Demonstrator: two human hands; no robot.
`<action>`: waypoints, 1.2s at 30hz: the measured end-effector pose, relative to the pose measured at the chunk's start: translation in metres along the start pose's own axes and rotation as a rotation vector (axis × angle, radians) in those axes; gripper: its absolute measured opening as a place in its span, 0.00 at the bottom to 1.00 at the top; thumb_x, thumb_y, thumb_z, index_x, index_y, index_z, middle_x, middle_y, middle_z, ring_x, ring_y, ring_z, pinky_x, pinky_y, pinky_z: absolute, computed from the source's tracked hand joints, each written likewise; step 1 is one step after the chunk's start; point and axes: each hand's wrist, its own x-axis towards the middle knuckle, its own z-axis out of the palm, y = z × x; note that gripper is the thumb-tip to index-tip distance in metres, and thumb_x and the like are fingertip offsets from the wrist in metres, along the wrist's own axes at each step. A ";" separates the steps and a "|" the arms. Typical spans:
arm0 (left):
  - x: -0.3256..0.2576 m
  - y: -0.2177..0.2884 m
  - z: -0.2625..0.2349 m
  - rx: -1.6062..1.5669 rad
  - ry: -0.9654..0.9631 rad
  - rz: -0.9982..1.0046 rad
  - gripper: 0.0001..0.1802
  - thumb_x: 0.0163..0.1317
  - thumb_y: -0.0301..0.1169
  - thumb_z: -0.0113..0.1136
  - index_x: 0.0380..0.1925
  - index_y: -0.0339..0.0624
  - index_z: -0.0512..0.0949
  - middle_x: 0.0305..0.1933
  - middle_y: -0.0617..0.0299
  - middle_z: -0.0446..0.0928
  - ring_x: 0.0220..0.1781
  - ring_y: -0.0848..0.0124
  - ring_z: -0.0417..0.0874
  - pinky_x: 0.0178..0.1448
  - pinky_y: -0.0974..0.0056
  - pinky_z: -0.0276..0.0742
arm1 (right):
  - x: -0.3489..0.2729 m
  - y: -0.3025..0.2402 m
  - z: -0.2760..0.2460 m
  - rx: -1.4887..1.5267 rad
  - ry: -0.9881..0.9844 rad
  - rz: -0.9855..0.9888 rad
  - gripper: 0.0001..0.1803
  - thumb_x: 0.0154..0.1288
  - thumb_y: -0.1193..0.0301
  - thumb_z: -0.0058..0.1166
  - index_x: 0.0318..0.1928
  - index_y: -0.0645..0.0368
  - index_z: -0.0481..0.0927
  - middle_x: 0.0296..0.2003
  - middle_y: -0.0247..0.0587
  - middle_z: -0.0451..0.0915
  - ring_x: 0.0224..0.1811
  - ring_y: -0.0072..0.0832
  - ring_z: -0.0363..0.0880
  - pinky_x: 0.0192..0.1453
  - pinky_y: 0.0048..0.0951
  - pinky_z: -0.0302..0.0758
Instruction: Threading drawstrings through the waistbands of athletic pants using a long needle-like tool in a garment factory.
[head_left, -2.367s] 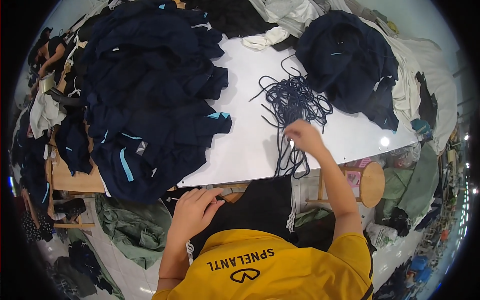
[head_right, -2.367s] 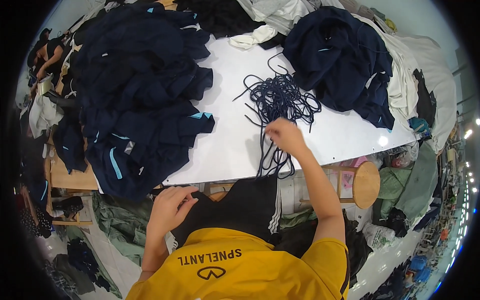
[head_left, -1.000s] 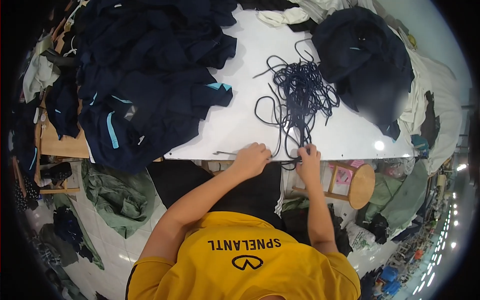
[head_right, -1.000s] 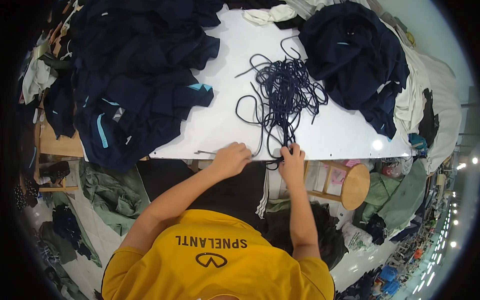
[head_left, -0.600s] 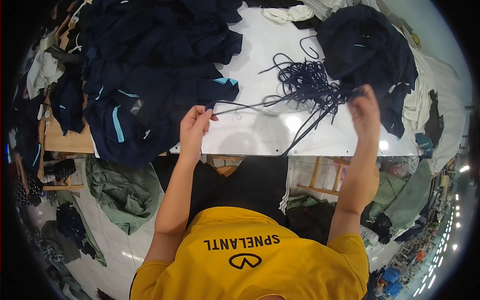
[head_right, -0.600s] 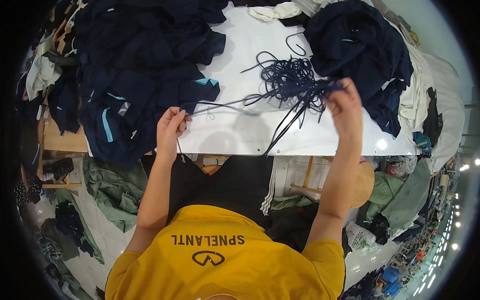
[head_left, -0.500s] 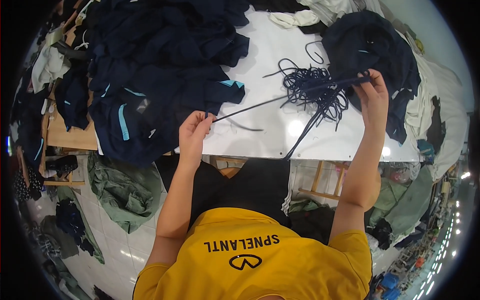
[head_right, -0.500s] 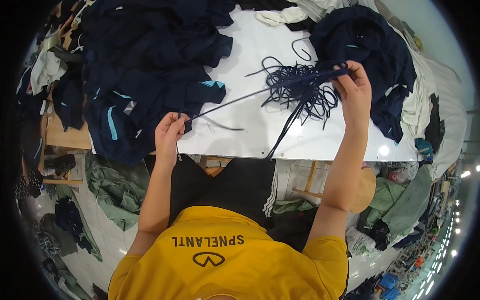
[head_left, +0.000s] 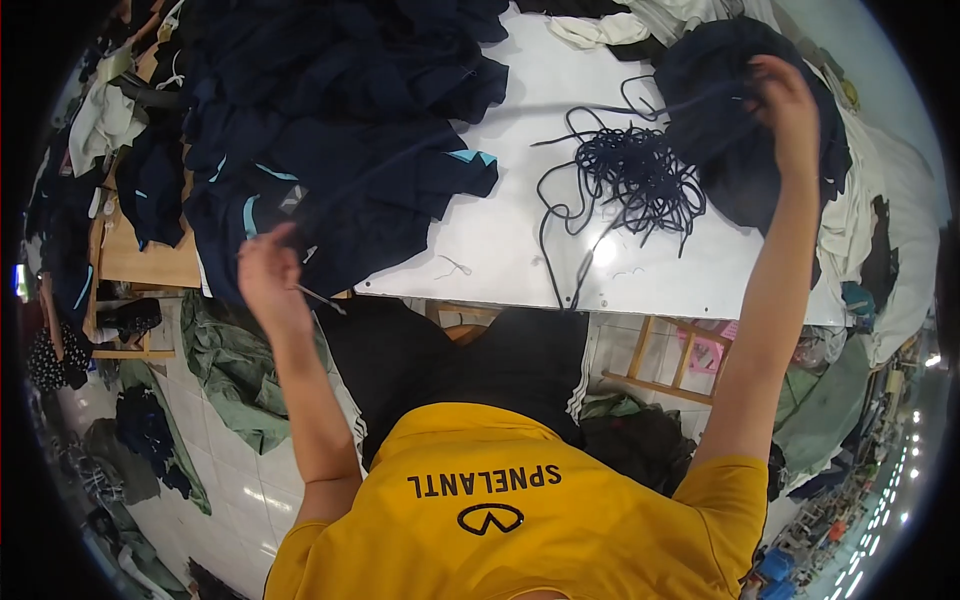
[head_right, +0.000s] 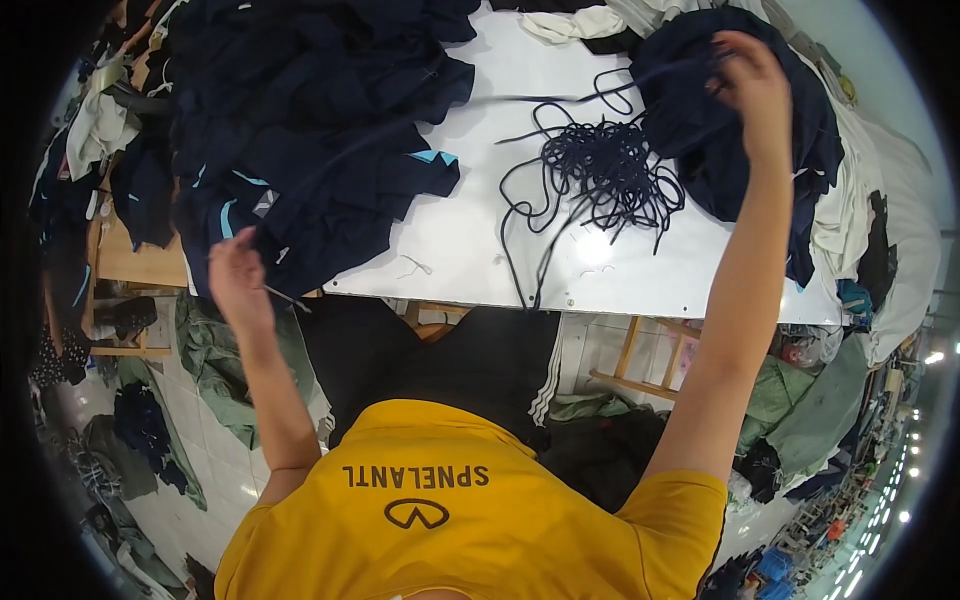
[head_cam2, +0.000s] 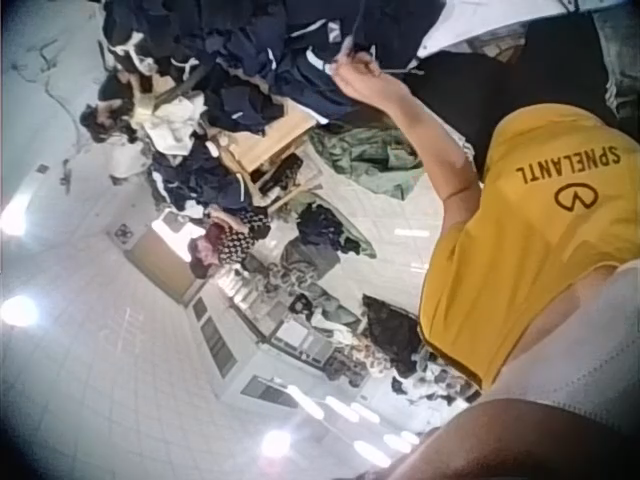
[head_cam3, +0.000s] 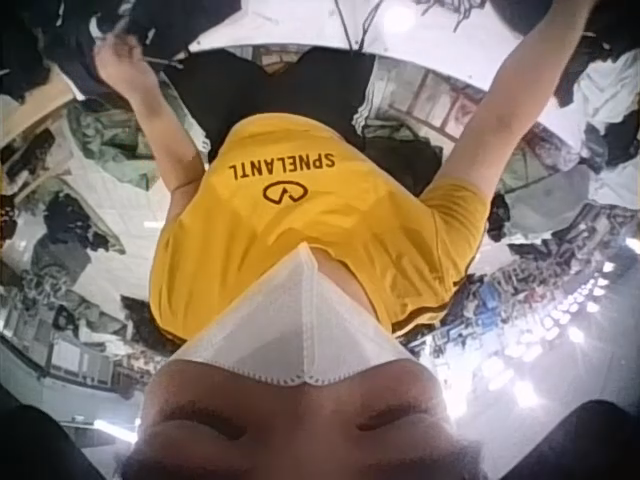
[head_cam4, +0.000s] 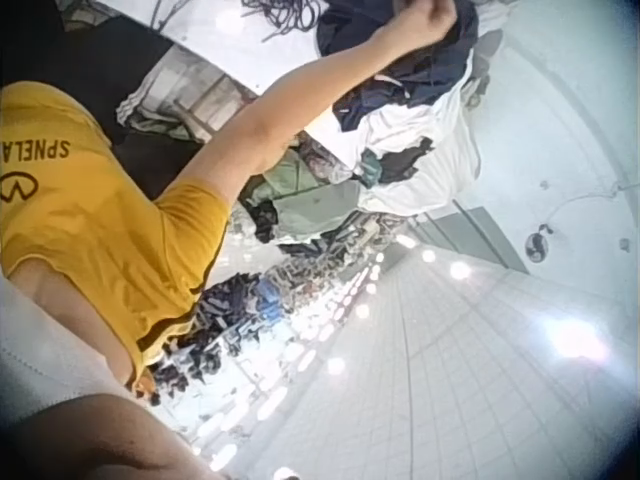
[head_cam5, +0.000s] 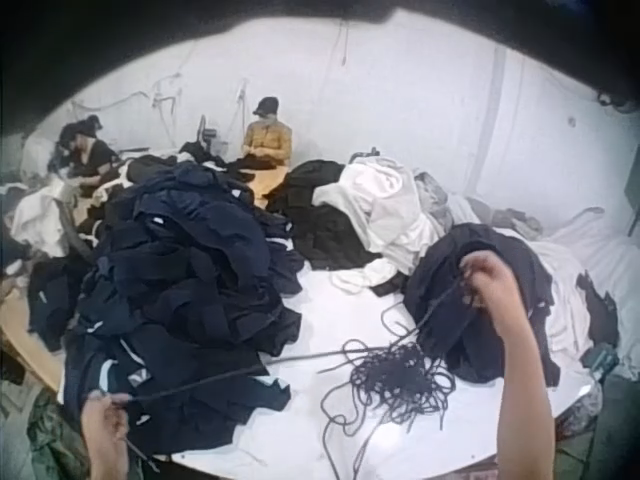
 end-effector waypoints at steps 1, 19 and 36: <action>-0.014 -0.008 0.015 0.073 -0.018 -0.107 0.07 0.66 0.33 0.51 0.29 0.46 0.69 0.37 0.54 0.81 0.21 0.84 0.65 0.21 0.80 0.53 | 0.004 0.037 0.012 -0.431 -0.091 -0.222 0.18 0.58 0.73 0.50 0.50 0.54 0.77 0.46 0.38 0.80 0.48 0.30 0.79 0.51 0.29 0.76; -0.012 -0.014 0.015 -0.218 -0.122 -0.218 0.04 0.66 0.33 0.52 0.34 0.49 0.68 0.34 0.55 0.80 0.21 0.79 0.67 0.21 0.76 0.54 | -0.257 0.085 0.149 0.010 -0.701 0.759 0.13 0.62 0.67 0.56 0.44 0.61 0.75 0.29 0.41 0.79 0.25 0.32 0.81 0.31 0.28 0.79; -0.036 -0.003 0.002 -0.147 -0.076 -0.155 0.05 0.67 0.30 0.49 0.30 0.48 0.67 0.19 0.72 0.59 0.20 0.83 0.57 0.24 0.76 0.49 | -0.012 -0.038 0.033 -0.769 -0.008 -0.616 0.20 0.59 0.75 0.49 0.54 0.54 0.74 0.46 0.48 0.78 0.46 0.41 0.78 0.52 0.34 0.74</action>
